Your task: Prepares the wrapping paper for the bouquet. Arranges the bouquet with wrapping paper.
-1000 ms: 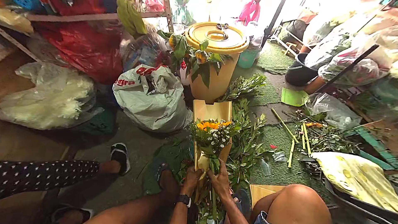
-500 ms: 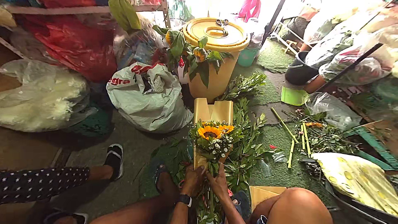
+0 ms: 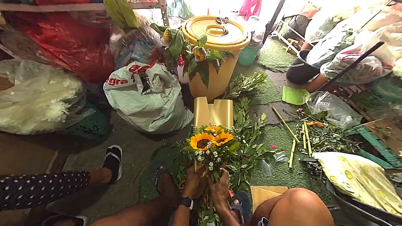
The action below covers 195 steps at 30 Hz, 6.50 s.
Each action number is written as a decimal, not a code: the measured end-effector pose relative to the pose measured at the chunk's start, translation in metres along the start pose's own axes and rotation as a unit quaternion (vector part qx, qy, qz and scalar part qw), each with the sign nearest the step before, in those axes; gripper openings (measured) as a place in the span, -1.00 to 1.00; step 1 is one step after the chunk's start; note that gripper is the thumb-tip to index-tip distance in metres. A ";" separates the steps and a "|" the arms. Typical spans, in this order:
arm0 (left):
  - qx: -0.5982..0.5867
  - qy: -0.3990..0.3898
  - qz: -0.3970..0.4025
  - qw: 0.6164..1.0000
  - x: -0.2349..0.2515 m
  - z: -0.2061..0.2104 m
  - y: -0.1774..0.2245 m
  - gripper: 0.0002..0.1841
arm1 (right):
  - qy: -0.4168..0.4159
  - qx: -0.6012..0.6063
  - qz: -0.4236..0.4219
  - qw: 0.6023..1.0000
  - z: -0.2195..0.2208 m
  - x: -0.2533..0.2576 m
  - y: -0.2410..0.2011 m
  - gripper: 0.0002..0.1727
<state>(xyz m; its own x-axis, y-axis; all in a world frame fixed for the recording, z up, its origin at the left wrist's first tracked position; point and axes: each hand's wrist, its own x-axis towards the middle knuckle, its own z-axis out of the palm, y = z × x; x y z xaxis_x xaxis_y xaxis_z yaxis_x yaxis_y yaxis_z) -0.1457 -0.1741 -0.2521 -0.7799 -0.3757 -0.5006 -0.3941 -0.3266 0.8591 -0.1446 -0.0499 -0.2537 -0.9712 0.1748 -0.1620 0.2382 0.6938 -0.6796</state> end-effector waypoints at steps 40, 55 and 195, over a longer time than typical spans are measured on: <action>-0.034 -0.007 -0.046 0.998 0.006 -0.010 0.016 -0.70 | -0.145 0.109 -0.002 0.983 -0.030 0.017 -0.010 -0.05; -0.067 -0.032 -0.092 0.993 0.010 -0.021 0.021 -0.53 | -0.189 0.059 -0.011 0.980 -0.031 0.019 -0.010 -0.13; 0.019 -0.056 -0.024 0.998 0.008 0.018 0.044 -0.26 | -0.335 0.521 0.126 0.775 -0.036 0.083 0.033 -0.50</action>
<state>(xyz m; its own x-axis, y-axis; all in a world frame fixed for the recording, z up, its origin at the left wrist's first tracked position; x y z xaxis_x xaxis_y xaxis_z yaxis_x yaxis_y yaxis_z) -0.1779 -0.1760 -0.2158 -0.8082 -0.2600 -0.5284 -0.4489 -0.3088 0.8385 -0.2175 0.0127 -0.2633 -0.7636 -0.4309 -0.4810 0.6249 -0.3052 -0.7186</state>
